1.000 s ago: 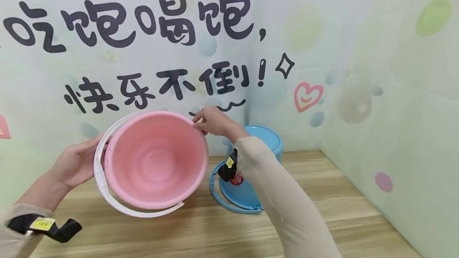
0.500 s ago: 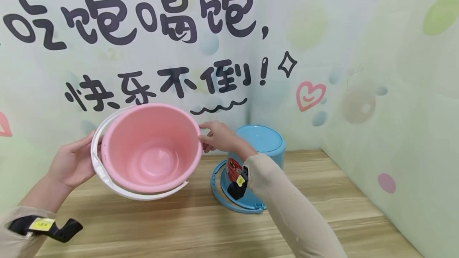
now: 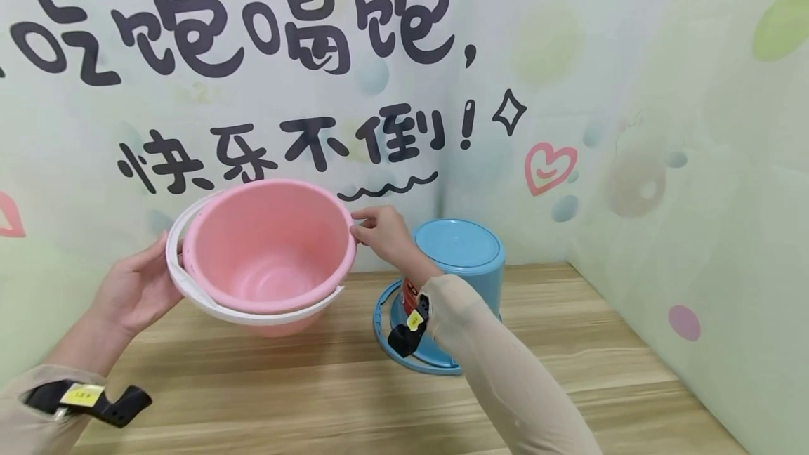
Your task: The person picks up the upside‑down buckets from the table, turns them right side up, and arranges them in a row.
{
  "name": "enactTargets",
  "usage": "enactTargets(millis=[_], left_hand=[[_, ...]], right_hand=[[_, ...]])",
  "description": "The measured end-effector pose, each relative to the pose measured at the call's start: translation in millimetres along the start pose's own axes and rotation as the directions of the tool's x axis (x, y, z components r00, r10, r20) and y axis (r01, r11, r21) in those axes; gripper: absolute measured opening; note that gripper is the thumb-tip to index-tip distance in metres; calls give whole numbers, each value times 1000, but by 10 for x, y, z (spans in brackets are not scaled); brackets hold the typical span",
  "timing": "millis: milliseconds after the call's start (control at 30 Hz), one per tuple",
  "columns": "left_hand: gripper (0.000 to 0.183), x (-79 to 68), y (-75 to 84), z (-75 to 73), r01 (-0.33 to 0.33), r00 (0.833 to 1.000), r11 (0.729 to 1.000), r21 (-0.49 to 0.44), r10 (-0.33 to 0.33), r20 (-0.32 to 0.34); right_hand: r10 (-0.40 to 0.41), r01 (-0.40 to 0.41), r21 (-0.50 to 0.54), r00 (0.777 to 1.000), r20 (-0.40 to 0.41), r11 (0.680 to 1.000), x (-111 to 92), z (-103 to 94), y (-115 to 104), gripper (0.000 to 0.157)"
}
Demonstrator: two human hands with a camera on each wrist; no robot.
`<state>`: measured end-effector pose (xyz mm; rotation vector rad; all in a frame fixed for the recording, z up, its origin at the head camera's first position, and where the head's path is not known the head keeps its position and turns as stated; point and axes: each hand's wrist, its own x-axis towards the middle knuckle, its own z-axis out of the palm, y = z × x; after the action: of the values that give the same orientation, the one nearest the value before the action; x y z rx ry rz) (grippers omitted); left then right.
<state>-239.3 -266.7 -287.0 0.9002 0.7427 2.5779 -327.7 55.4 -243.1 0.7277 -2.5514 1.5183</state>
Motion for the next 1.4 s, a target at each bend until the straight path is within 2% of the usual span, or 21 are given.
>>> enactTargets(millis=[167,400,667,867,1200,1400], left_hand=[[47,-34,-16,-103,42,999,999,-18,-42,17],[53,-74,-53,-254,94,995,994,-62,-92,43],[51,-103,-74,-320,102,994,994,-28,-103,-26],[50,-109,-85,-335,116,990,993,-37,-119,-72],[45,-120,-86,-418,119,990,991,-68,-124,-67],[44,-139,-89,-416,114,988,992,-54,-118,-96]], right_hand=[[20,-21,-9,1000,-24,1000,31,32,22,25],[58,-58,-27,998,-12,998,75,52,73,24],[96,-93,-86,995,23,992,101,80,111,24],[110,-105,-115,993,40,988,112,97,134,21],[124,-115,-145,990,60,983,142,118,136,20],[124,-114,-152,990,60,982,153,132,135,21]])
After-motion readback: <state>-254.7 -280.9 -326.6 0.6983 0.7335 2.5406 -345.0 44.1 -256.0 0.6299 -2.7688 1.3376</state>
